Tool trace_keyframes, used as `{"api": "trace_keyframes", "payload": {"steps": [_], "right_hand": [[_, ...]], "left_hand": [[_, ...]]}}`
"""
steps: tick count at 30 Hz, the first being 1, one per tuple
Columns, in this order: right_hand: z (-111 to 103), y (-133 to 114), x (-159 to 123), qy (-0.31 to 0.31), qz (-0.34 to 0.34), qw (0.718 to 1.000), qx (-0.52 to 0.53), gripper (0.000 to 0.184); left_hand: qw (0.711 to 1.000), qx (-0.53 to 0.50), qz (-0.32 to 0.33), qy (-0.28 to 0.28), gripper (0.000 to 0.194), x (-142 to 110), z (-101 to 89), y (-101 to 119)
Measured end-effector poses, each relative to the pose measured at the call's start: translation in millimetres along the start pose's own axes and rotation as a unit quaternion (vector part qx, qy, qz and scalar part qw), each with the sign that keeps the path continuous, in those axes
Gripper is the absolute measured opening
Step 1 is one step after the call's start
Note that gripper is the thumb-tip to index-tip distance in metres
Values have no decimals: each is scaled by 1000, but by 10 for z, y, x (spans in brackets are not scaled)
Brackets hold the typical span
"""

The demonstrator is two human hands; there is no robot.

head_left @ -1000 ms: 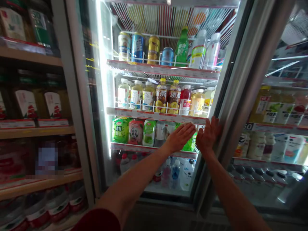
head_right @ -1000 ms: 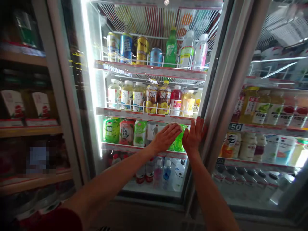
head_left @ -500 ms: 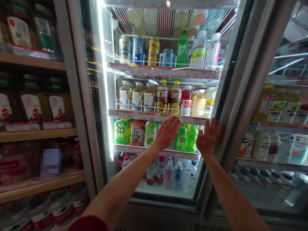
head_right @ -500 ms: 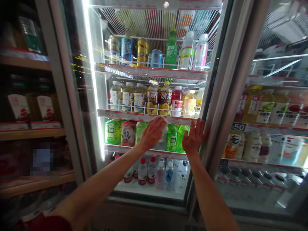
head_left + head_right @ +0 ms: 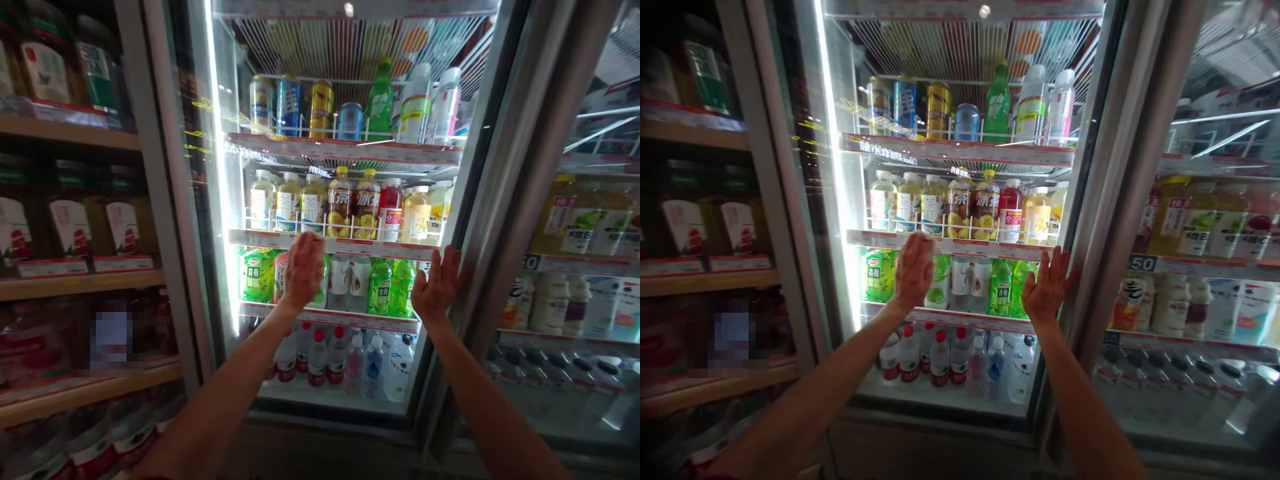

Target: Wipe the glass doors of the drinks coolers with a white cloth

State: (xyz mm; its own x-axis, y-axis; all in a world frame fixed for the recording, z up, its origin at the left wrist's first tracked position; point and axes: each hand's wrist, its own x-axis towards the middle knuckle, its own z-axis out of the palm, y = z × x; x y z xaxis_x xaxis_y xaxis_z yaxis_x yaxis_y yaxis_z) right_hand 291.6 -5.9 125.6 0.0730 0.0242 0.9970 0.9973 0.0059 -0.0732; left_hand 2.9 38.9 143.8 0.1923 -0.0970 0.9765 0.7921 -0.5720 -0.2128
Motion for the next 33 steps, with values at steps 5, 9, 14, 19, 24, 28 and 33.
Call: {"api": "trace_keyframes", "payload": {"steps": [5, 9, 14, 19, 24, 28, 33], "right_hand": [[8, -180, 0, -10, -23, 1000, 11, 58], [22, -453, -9, -21, -85, 996, 31, 53], [49, -533, -21, -11, -84, 996, 33, 53], [69, -509, -28, -6, -79, 996, 30, 53], [80, -496, -37, 8, -85, 996, 39, 52], [69, -508, -34, 15, -89, 995, 39, 49], [56, -525, -30, 3, -79, 996, 47, 49]], "left_hand": [[986, 39, -130, 95, 49, -94, -136, -276], [987, -27, 134, -79, 51, -115, -6, 122], [1000, 3, -14, 3, 46, -279, -284, -482], [986, 42, -128, 100, 52, -296, -317, -635], [986, -19, 130, -103, 47, -255, -185, -231], [999, 37, -28, 18, 49, -234, -325, -638], [992, 43, -101, 68, 52, -175, -224, -488]]}}
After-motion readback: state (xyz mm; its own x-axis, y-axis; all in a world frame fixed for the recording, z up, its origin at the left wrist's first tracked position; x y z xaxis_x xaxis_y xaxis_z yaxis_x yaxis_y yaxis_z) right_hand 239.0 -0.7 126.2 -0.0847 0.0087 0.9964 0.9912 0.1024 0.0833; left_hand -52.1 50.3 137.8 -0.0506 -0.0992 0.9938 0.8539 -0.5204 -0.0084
